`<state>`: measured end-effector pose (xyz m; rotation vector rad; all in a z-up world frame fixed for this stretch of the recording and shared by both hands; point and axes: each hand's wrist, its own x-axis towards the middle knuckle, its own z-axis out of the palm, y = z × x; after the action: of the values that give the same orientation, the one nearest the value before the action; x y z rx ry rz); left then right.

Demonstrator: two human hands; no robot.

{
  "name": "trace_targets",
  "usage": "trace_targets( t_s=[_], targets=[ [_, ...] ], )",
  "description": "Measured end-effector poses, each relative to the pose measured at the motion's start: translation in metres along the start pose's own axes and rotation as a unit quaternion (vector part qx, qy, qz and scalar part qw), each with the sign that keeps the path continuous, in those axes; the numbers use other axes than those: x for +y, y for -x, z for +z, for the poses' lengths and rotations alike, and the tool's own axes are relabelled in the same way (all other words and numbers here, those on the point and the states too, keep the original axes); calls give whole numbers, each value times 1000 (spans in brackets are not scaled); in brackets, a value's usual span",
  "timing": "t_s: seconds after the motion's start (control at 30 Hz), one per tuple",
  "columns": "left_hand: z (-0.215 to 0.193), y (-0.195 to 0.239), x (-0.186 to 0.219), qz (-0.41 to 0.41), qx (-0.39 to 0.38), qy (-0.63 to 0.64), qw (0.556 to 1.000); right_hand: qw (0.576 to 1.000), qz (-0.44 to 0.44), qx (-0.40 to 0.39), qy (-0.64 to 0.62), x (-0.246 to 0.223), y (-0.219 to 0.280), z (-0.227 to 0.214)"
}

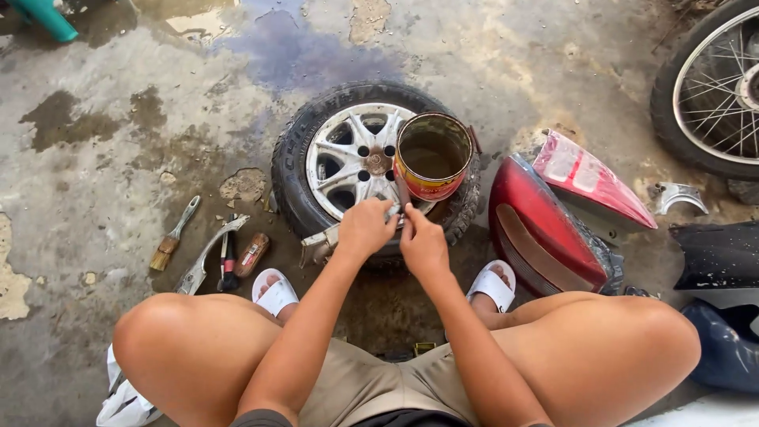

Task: Sanding the cooling fins of a motorcycle engine component to clean or smooth the surface.

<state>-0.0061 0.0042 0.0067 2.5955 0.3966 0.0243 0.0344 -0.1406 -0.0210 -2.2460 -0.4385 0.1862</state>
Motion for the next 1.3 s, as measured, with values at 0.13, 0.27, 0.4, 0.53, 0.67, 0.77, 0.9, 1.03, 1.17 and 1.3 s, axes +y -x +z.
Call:
trace_targets(
  t_s=[0.13,0.27,0.4,0.53,0.67,0.77,0.9,1.03,1.17,1.3],
  targets=[
    [2,0,-3,-2,15,18,1000,1000,8,-6,8,3,-2,2],
    [2,-1,-1,24,13,-13,1000,1000,26,-7,5,2,-7,-2],
    [14,-7,-7,19,26,-21,999,999,21,-23,16,-5,-1,-10],
    [20,-7,-6,26,15,-16,999,999,35,-14,27,9,-14,-5],
    [22,-5,-7,13,12,-4,1000,999,10,-26,30,7,-6,-7],
    [20,-5,-7,18,10,4,1000,999,7,-13,35,13,-17,-4],
    [9,-5,-10,16,25,19,999,1000,8,-21,-11,-11,4,-8],
    [19,-6,-7,42,33,-8,999,999,2,-5,46,19,-23,0],
    [20,-6,-11,31,31,6,999,999,8,-8,35,4,-4,-4],
    [14,5,0,57,19,8,998,1000,12,17,-7,64,-48,4]
  ],
)
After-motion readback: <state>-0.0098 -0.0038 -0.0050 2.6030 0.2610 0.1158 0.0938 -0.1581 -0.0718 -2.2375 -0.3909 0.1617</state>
